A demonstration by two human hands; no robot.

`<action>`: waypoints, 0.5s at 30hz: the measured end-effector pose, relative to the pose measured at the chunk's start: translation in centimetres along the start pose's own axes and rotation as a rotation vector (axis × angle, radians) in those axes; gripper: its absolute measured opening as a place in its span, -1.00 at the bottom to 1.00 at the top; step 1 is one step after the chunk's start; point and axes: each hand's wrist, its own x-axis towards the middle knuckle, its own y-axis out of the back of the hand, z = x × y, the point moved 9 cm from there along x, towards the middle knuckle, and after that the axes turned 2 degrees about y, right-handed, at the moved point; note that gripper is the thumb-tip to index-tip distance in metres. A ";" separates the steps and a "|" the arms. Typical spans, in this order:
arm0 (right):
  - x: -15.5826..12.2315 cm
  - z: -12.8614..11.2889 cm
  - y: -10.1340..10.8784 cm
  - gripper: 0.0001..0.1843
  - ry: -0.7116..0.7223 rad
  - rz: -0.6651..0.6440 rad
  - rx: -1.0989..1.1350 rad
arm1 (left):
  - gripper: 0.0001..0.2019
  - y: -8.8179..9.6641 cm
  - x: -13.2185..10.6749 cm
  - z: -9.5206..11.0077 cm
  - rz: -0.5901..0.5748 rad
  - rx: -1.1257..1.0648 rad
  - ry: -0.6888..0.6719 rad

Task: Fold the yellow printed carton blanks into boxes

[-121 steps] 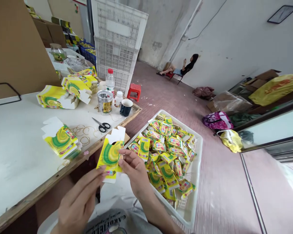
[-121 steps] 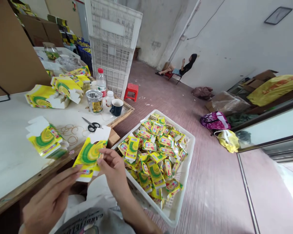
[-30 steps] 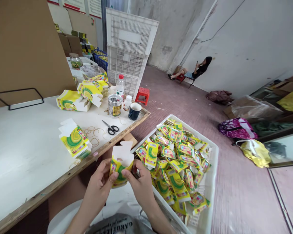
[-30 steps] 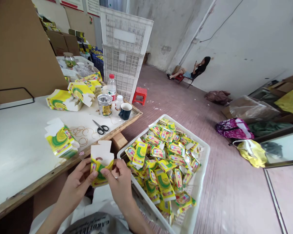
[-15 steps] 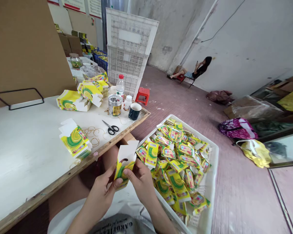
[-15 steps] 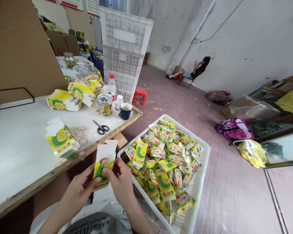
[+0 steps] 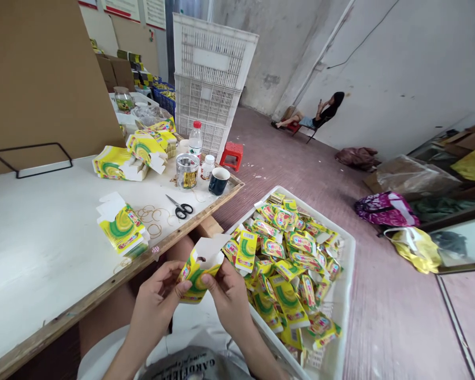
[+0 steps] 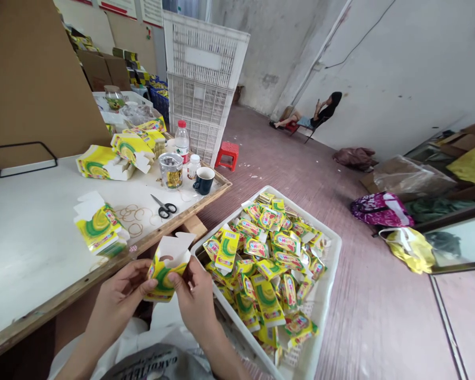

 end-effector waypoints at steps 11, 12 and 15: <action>-0.4 1.0 -0.2 -0.78 0.010 -0.039 -0.201 | -0.84 0.5 -0.2 1.1 0.119 0.045 -0.100; -0.4 1.0 -0.2 -0.78 0.010 -0.037 -0.205 | -0.85 0.6 -0.2 1.0 0.128 0.045 -0.096; -0.3 0.8 -0.2 -0.77 0.004 -0.033 -0.180 | -0.78 0.6 -0.2 0.7 0.119 0.078 -0.099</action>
